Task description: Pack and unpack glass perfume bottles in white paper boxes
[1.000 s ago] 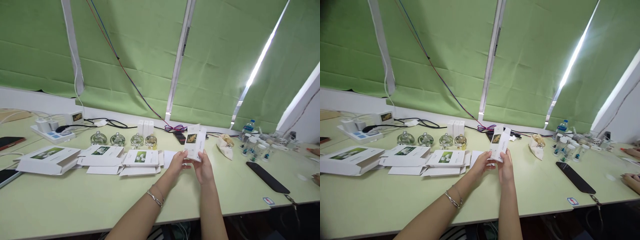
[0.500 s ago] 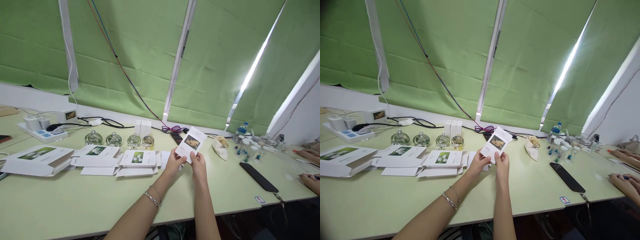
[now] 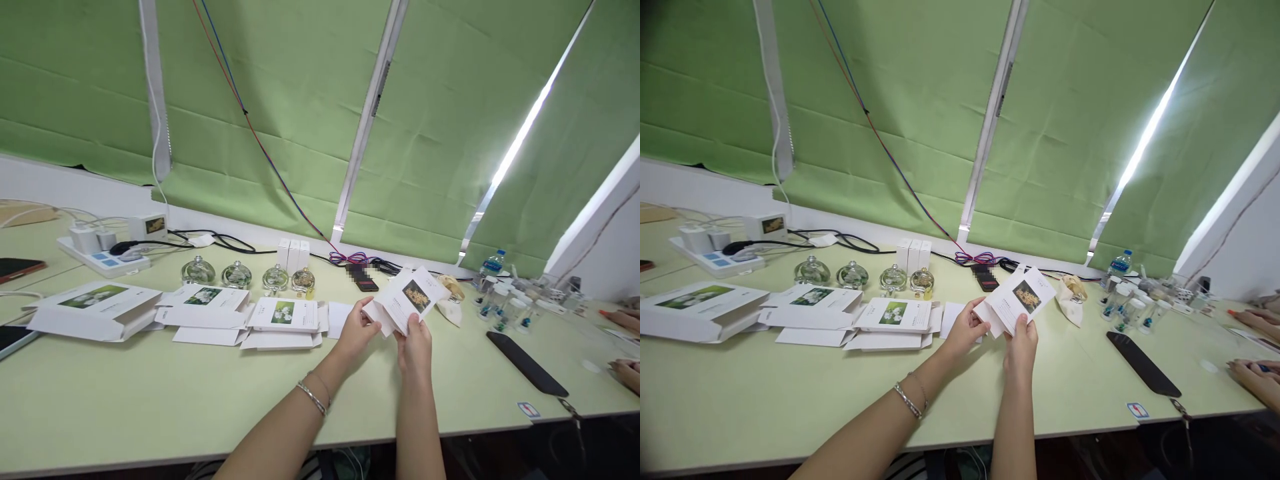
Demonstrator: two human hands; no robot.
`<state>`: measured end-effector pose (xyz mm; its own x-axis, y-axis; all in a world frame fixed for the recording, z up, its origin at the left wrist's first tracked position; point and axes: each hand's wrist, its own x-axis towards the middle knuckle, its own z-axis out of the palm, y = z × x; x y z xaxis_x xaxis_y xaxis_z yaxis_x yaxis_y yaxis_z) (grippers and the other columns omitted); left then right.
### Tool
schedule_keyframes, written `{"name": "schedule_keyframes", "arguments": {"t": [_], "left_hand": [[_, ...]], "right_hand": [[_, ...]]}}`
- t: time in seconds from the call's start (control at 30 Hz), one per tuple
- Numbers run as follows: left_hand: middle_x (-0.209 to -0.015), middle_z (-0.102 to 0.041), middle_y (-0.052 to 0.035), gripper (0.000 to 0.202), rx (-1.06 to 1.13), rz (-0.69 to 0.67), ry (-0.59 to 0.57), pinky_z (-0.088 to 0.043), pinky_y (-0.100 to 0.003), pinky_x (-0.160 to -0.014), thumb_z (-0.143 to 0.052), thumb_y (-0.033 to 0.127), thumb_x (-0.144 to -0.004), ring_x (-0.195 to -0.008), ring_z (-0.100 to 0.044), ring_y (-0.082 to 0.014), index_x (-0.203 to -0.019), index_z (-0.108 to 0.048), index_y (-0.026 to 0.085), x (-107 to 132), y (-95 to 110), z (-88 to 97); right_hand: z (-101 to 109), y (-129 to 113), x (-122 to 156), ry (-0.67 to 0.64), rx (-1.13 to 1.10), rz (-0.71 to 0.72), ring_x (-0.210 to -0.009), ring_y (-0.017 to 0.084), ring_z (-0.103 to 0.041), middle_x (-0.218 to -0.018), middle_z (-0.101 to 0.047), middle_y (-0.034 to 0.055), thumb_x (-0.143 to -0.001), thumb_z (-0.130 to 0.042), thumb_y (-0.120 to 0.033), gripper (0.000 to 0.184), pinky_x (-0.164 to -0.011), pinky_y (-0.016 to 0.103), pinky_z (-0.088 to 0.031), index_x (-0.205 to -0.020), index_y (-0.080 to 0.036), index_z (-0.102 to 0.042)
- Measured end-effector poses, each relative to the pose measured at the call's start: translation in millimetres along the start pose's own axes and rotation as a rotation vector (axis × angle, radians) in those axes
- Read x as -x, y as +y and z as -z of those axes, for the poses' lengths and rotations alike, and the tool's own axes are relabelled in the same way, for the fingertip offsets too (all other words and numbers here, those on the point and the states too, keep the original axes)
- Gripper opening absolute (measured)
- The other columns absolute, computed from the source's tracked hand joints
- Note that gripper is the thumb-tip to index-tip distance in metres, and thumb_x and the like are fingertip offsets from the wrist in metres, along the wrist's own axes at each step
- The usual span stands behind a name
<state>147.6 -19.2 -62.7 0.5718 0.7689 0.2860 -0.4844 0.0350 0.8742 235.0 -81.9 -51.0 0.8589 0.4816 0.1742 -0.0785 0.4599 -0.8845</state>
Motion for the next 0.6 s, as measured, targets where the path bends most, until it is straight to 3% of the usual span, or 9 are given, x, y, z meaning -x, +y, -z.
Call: {"name": "schedule_keyframes", "arguments": {"t": [0.23, 0.37, 0.47, 0.6], "left_hand": [[-0.089, -0.064, -0.0060, 0.029, -0.103, -0.067, 0.193, -0.045, -0.024, -0.063, -0.054, 0.012, -0.062, -0.078, -0.058, -0.0167, -0.090, -0.059, 0.016, -2.7, 2.2, 4.9], [-0.085, -0.066, -0.0059, 0.026, -0.053, -0.060, 0.143, -0.048, -0.027, -0.065, -0.047, 0.018, -0.068, -0.074, -0.061, -0.0171, -0.091, -0.059, 0.015, -2.0, 5.5, 3.7], [-0.090, -0.068, -0.0079, 0.025, -0.094, -0.086, 0.136, -0.049, -0.030, -0.070, -0.056, 0.025, -0.071, -0.082, -0.062, -0.0210, -0.093, -0.060, 0.015, 0.2, 4.2, 1.5], [-0.093, -0.068, -0.0100, 0.029, -0.086, -0.124, 0.289, -0.049, -0.033, -0.075, -0.065, 0.028, -0.068, -0.087, -0.062, -0.0232, -0.092, -0.058, 0.015, -3.3, 1.7, 3.7]], "right_hand": [[6.1, 7.5, -5.9, 0.046, 0.136, 0.067, -0.088, 0.022, -0.062, -0.091, -0.067, 0.0054, -0.066, -0.058, -0.045, 0.040, -0.070, 0.031, -0.051, -0.095, -0.017, -0.055], [10.8, 8.2, -8.9, 0.013, 0.216, 0.063, -0.078, 0.022, -0.062, -0.079, -0.068, 0.0048, -0.063, -0.062, -0.044, 0.038, -0.061, 0.028, -0.048, -0.087, -0.015, -0.058], [10.7, 6.1, -8.0, -0.077, 0.224, -0.002, -0.068, 0.021, -0.062, -0.074, -0.067, 0.0049, -0.059, -0.066, -0.047, 0.042, -0.054, 0.027, -0.048, -0.084, -0.014, -0.060], [6.4, 0.9, -3.0, -0.067, 0.200, -0.075, -0.070, 0.018, -0.063, -0.081, -0.067, 0.0036, -0.060, -0.068, -0.047, 0.052, -0.056, 0.025, -0.050, -0.100, -0.017, -0.055]]}}
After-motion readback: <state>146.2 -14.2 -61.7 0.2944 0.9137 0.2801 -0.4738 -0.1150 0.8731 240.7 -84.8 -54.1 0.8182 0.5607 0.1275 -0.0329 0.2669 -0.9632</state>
